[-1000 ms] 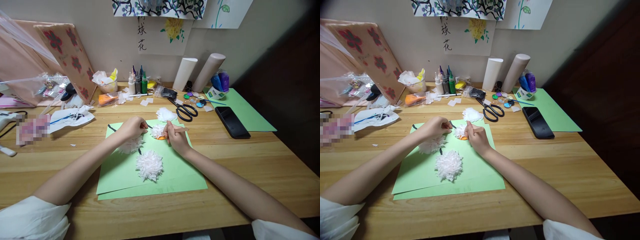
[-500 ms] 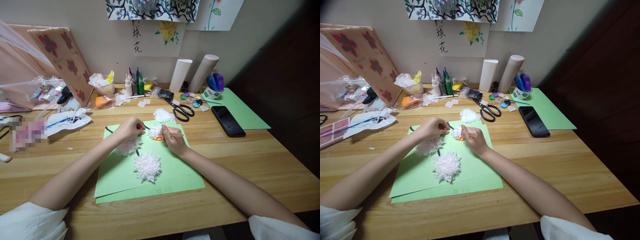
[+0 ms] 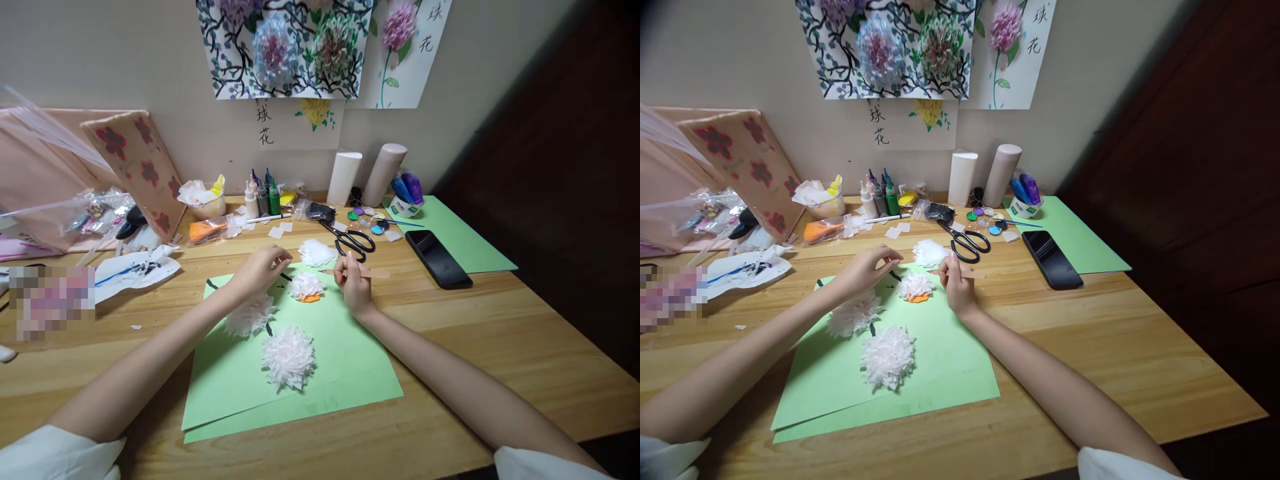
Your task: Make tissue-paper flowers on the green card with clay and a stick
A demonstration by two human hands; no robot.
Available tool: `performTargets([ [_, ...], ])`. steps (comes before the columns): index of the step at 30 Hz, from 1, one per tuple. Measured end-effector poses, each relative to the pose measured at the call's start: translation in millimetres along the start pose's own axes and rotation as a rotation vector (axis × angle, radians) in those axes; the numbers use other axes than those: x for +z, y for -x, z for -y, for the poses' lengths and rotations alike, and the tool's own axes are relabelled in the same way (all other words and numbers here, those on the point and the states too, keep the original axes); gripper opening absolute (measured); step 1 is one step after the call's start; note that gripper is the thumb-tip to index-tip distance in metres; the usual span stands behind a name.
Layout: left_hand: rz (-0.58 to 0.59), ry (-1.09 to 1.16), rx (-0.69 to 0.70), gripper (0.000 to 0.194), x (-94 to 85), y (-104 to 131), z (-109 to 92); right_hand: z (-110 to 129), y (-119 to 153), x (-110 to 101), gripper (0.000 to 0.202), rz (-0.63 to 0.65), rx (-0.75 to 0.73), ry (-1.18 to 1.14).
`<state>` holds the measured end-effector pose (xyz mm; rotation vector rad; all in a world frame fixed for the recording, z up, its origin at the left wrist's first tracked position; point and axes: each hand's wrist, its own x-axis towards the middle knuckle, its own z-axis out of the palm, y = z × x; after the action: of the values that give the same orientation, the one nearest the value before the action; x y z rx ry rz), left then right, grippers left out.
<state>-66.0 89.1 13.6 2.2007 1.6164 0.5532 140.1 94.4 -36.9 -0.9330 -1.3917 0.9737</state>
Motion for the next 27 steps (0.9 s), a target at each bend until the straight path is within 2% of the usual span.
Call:
performTargets([
  [3, -0.025, -0.055, -0.1, 0.028, 6.5, -28, -2, -1, -5, 2, 0.059, 0.01, 0.069, -0.058],
  [7, -0.029, -0.066, -0.163, 0.026, 23.3, -67, 0, 0, -4, 2, 0.06, 0.024, 0.108, -0.062],
  [11, -0.06, -0.057, -0.208, 0.022, 33.5, -81, -1, -1, -3, 1, 0.06, 0.036, 0.099, -0.072],
  [16, -0.143, -0.056, -0.195, 0.02, 23.1, -72, 0, 0, -4, 1, 0.059, 0.038, 0.075, -0.074],
  [20, -0.217, -0.073, -0.156, 0.021, 2.8, -59, 1, -1, -4, 0, 0.059, 0.049, 0.076, -0.068],
  [23, -0.261, 0.012, -0.058, 0.022, -15.5, -42, -7, -2, -3, 0, 0.059, 0.06, 0.081, -0.087],
  [25, -0.198, 0.126, -0.01, 0.025, -27.6, -27, -15, -2, -1, -1, 0.06, 0.125, 0.089, -0.109],
  [27, -0.07, 0.265, -0.032, 0.029, -37.8, -12, -23, 0, 3, -2, 0.062, 0.244, 0.081, -0.103],
])
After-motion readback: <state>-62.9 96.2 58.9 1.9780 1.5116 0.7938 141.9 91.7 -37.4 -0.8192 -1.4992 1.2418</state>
